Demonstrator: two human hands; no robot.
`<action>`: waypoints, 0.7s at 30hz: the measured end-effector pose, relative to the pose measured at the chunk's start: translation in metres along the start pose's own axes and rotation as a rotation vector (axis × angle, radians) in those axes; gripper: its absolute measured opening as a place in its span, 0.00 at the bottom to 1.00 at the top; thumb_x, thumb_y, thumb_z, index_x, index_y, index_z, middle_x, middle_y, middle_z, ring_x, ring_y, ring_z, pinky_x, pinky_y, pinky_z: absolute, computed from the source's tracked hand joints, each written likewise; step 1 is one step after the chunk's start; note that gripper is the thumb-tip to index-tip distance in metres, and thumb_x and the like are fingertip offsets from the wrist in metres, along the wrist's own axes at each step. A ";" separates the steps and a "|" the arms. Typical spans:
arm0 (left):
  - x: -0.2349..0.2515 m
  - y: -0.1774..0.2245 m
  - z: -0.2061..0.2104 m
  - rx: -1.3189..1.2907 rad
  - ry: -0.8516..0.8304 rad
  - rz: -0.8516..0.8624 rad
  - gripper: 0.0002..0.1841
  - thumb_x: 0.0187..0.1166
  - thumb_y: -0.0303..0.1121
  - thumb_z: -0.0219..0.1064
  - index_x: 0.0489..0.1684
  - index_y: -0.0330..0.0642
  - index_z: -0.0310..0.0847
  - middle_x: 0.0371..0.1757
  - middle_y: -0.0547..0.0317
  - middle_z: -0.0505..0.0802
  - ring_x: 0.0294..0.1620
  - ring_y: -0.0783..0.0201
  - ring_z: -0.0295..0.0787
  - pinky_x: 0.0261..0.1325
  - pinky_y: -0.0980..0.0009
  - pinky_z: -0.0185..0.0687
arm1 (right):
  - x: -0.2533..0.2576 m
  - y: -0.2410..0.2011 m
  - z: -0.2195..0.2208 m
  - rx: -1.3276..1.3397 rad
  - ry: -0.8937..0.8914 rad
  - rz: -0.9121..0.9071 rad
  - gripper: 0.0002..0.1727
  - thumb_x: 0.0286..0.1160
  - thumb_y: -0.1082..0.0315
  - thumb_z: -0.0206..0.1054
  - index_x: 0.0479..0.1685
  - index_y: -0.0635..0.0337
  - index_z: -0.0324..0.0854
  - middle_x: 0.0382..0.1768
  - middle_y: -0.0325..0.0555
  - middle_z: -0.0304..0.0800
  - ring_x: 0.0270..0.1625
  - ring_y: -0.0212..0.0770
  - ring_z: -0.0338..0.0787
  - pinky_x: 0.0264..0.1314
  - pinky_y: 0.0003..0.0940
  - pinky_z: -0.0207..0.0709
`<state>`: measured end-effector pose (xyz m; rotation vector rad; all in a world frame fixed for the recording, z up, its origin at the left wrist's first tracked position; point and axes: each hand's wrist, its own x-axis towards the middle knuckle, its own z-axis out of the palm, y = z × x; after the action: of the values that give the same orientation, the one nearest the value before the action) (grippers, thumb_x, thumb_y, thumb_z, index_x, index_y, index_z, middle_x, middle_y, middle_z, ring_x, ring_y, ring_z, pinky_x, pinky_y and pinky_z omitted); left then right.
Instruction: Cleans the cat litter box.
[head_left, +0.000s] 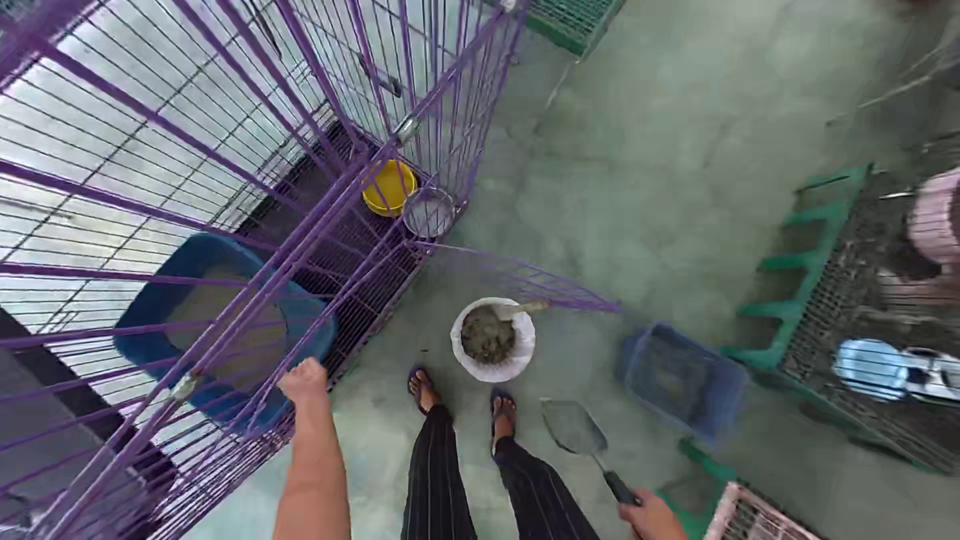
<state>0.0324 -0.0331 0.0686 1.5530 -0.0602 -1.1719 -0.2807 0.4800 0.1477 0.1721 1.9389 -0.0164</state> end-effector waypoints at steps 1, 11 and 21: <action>-0.024 -0.006 0.001 0.139 -0.119 -0.035 0.20 0.94 0.40 0.38 0.71 0.35 0.58 0.54 0.52 0.75 0.52 0.64 0.76 0.61 0.66 0.75 | -0.006 -0.013 0.001 0.010 -0.049 -0.033 0.26 0.80 0.65 0.70 0.75 0.67 0.77 0.49 0.67 0.90 0.41 0.57 0.90 0.50 0.57 0.83; -0.321 -0.086 -0.140 0.994 -0.534 -0.855 0.29 0.92 0.53 0.49 0.70 0.33 0.75 0.60 0.39 0.88 0.57 0.49 0.85 0.60 0.51 0.82 | -0.113 -0.114 0.078 -0.058 -0.299 -0.494 0.37 0.76 0.65 0.72 0.87 0.61 0.66 0.69 0.69 0.85 0.72 0.65 0.86 0.78 0.64 0.74; -0.283 -0.059 -0.196 0.621 -0.150 -0.598 0.17 0.97 0.39 0.39 0.38 0.44 0.67 0.20 0.65 0.85 0.13 0.76 0.78 0.19 0.81 0.76 | 0.028 -0.201 -0.003 0.504 -0.096 -0.317 0.25 0.92 0.63 0.58 0.80 0.69 0.70 0.64 0.69 0.83 0.57 0.58 0.87 0.61 0.53 0.80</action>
<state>-0.0063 0.2972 0.1761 2.1014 -0.0650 -1.8629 -0.3197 0.2844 0.1085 0.1898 1.8159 -0.7132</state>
